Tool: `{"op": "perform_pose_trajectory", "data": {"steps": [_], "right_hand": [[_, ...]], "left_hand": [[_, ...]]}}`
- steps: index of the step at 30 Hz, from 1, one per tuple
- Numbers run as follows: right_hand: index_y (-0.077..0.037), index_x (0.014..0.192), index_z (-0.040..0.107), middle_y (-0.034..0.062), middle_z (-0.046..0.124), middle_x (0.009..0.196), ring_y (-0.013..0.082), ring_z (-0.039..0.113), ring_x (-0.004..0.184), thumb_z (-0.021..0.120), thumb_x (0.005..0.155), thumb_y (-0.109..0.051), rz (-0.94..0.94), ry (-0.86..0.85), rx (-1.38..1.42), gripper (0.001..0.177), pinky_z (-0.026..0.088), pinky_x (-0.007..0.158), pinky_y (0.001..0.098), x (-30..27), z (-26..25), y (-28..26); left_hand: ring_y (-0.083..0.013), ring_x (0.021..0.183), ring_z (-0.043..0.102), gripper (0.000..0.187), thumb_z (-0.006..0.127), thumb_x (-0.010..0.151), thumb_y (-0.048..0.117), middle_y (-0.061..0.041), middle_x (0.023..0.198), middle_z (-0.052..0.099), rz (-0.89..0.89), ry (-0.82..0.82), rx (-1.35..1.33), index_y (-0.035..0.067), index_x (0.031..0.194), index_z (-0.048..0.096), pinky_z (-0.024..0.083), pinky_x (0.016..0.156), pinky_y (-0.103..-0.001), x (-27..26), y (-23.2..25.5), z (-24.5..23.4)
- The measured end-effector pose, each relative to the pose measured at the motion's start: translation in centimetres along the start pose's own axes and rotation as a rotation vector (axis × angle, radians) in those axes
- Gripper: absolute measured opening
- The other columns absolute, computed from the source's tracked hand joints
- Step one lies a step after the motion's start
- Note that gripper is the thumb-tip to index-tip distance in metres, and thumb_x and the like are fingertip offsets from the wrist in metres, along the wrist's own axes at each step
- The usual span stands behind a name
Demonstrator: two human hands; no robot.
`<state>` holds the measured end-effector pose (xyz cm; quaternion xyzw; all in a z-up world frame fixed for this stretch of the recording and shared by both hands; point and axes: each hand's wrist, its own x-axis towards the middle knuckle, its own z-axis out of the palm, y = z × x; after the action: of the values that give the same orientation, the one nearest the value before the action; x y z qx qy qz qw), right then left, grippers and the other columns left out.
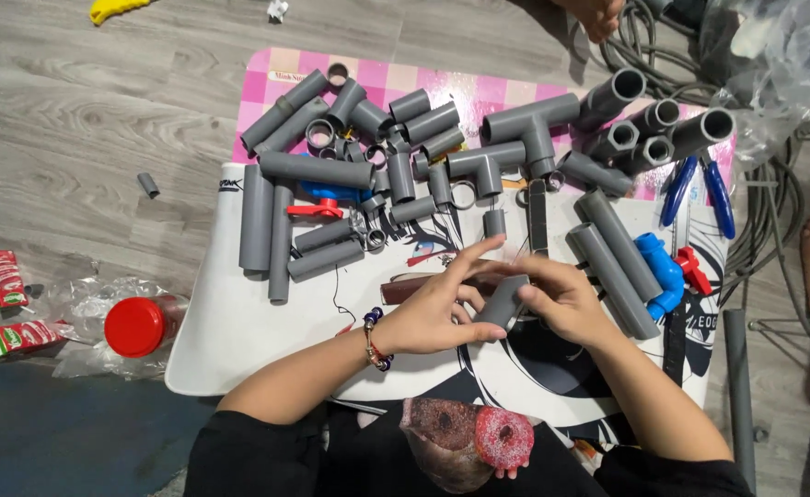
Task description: Filing and sanding the edges of various PVC pipe segments and fittings to remove burrs and smooth the surfaces.
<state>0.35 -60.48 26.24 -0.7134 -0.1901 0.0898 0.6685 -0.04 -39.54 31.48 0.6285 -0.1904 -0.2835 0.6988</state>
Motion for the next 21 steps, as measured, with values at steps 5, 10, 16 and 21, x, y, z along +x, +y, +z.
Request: {"op": "perform_pose_trajectory", "data": {"steps": [5,10,16,21], "right_hand": [[0.002,0.076,0.065,0.0087,0.049,0.046,0.0121,0.040,0.043,0.055,0.079,-0.018,-0.056,0.025,0.073,0.022,0.034,0.043,0.0238,0.8,0.4,-1.3],[0.006,0.067,0.061,0.0068,0.044,0.032,0.0074,0.041,0.029,0.055,0.080,-0.032,0.019,0.123,0.264,0.041,0.033,0.033,0.0163,-0.2,-0.3,1.0],[0.004,0.105,0.054,0.0186,0.062,0.078,0.0161,0.059,0.066,0.053,0.081,0.000,0.104,0.352,0.141,0.024,0.046,0.067,0.0267,1.2,0.4,-1.8],[0.001,0.064,0.061,0.0054,0.048,0.036,0.0135,0.048,0.034,0.047,0.090,-0.019,-0.101,0.338,-0.101,0.036,0.043,0.081,0.0298,1.2,-0.3,-2.2]], "left_hand": [[-0.0203,0.081,0.058,0.081,0.063,0.075,0.008,-0.019,0.127,0.037,0.006,-0.045,0.007,0.012,0.137,0.011,0.052,0.059,-0.024,0.1,0.1,0.0],[-0.0207,0.082,0.057,0.081,0.062,0.076,0.008,-0.021,0.128,0.034,-0.001,-0.079,-0.036,0.012,0.137,0.010,0.053,0.059,-0.026,-0.2,0.5,0.1],[-0.0190,0.080,0.057,0.078,0.063,0.076,0.009,-0.018,0.124,0.040,0.044,-0.064,-0.001,0.012,0.137,0.014,0.052,0.059,-0.024,0.0,-0.2,-0.2],[-0.0178,0.080,0.057,0.064,0.063,0.077,0.009,-0.020,0.117,0.044,0.084,0.013,0.015,0.010,0.131,0.028,0.051,0.055,-0.023,0.1,-1.2,0.1]]}}
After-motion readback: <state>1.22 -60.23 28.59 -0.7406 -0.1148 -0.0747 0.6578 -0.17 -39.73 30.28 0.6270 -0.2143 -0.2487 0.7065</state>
